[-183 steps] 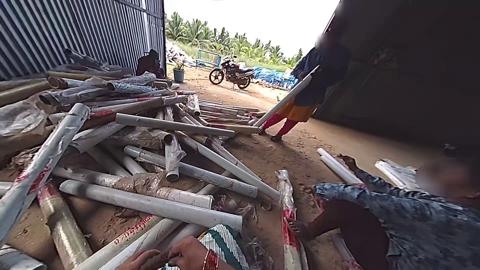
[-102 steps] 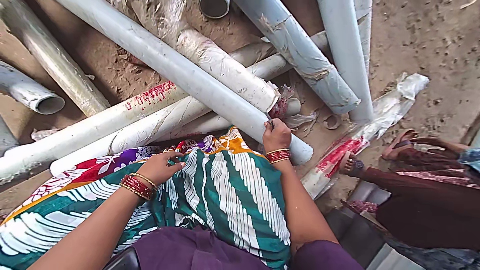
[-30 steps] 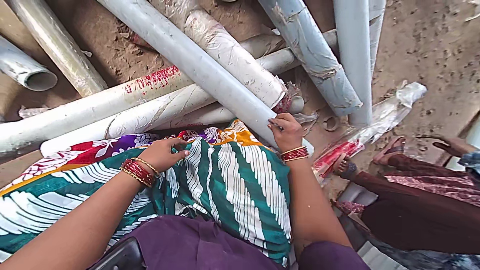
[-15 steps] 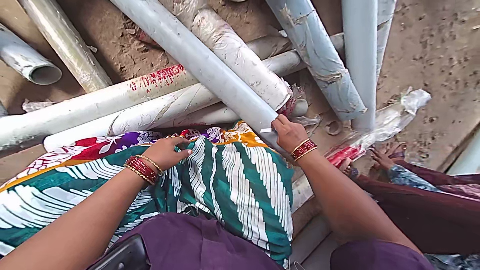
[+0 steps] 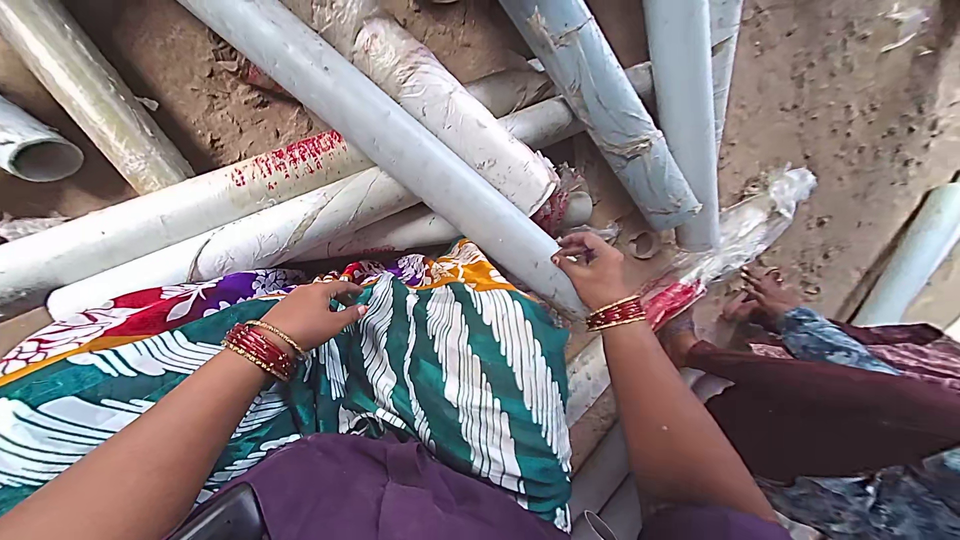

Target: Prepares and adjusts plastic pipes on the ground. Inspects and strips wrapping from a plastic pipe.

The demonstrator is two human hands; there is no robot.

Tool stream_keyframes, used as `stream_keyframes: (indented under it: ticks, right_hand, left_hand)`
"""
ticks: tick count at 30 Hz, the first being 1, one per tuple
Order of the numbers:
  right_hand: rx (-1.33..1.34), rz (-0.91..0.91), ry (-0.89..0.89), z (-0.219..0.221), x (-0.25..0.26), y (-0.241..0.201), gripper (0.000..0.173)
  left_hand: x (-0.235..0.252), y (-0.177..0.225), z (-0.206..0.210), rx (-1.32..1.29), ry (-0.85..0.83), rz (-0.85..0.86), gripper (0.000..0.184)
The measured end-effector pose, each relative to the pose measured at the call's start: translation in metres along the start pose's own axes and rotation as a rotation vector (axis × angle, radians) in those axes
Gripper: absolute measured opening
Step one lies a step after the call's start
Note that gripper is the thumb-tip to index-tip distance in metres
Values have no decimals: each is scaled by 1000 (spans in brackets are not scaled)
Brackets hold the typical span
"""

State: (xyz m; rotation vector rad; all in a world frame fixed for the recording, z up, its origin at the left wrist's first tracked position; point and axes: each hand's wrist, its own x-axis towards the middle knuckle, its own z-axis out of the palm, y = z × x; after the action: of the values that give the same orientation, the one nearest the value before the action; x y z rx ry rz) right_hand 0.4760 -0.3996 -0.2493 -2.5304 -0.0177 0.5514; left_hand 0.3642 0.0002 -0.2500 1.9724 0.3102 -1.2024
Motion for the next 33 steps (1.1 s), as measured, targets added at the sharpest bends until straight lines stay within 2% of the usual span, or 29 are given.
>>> stream_keyframes:
  ticks: [5,10,14,17,20,23,25,27,30,33]
  right_hand:
    - [-96,-391,49,37,19,-6,16]
    - [-272,-448,163,56,20,-9,10]
    - [-456,-390,22,50,16,-14,18]
    - [-505,-188,-84,33,9,-17,17]
    - [-311,74,3,7,-2,-14,23]
    - [-94,234,78,-10,-12,-6,33]
    - [-20,286,101,-12,-8,-5,23]
    - [-42,304,126,-6,2,-3,24]
    - [-34,197,131,9,16,-9,14]
    - [3,70,107,24,24,-15,21]
  left_hand:
    - [2,0,0,6,-19,-29,39]
    - [3,-2,0,11,-24,-15,39]
    - [3,-3,0,3,-14,-4,39]
    - [2,-2,0,7,-18,-4,39]
    - [-1,-3,-2,4,-21,0,40]
    - [-4,-6,2,-2,-13,7,39]
    - [-7,-5,3,-23,2,2,38]
    - [-10,-1,1,-28,1,-33,39]
    - [-10,1,0,-13,-20,-61,41]
    - [-3,-2,2,-7,-45,-59,40]
